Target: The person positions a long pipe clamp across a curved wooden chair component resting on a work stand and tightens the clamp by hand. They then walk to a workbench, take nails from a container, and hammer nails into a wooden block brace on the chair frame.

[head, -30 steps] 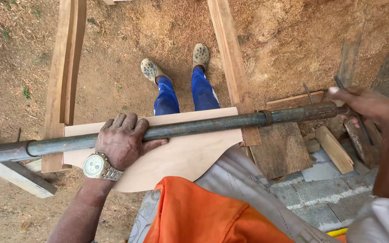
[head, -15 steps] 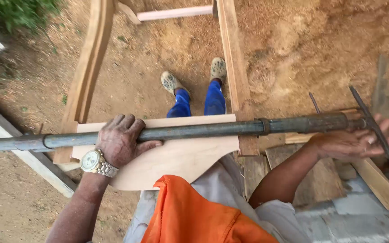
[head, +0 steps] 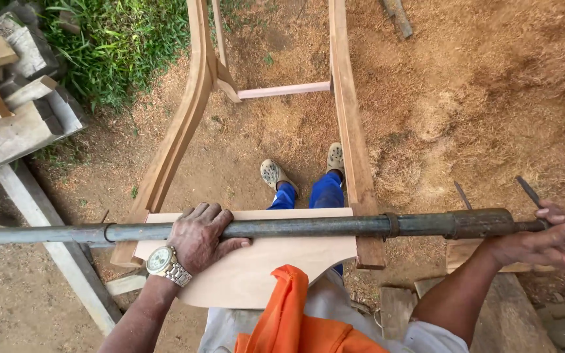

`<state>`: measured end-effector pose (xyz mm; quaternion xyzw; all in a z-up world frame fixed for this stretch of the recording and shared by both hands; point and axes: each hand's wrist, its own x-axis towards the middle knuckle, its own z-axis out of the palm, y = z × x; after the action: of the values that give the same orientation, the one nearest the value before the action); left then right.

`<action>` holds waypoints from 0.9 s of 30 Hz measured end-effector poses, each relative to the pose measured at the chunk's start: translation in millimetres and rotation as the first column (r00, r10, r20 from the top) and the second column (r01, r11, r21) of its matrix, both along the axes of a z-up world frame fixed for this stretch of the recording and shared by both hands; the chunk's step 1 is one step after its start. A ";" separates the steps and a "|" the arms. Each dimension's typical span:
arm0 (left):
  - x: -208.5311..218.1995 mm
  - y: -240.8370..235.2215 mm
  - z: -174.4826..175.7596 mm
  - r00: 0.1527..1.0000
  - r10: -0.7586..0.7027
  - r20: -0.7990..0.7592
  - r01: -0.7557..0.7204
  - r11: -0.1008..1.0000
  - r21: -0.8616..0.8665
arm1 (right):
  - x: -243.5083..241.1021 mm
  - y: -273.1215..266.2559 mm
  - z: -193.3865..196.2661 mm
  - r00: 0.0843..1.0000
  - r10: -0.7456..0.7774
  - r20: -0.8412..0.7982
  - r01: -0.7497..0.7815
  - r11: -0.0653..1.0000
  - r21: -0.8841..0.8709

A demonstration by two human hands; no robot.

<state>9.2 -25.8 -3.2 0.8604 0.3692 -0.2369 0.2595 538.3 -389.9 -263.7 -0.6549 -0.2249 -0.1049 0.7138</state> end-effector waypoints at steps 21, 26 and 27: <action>-15.8 3.4 6.2 0.994 0.094 0.056 -0.088 0.991 -0.100 | 7.4 74.6 160.1 0.971 0.026 -0.238 -0.234 -0.100 -0.967; -18.5 4.7 4.3 0.994 0.085 0.073 -0.076 0.991 -0.113 | 16.6 105.5 164.8 0.957 -0.056 -0.284 -0.284 -0.372 -0.884; -18.8 5.5 4.9 0.994 0.087 0.069 -0.077 0.988 -0.135 | 15.6 112.8 168.8 0.939 -0.136 -0.315 -0.343 -0.416 -0.842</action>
<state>-9.5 -20.3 1.6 0.8336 0.3779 -0.2176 0.3391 553.9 -277.1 -94.8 -0.9304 -0.1673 0.2980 -0.1328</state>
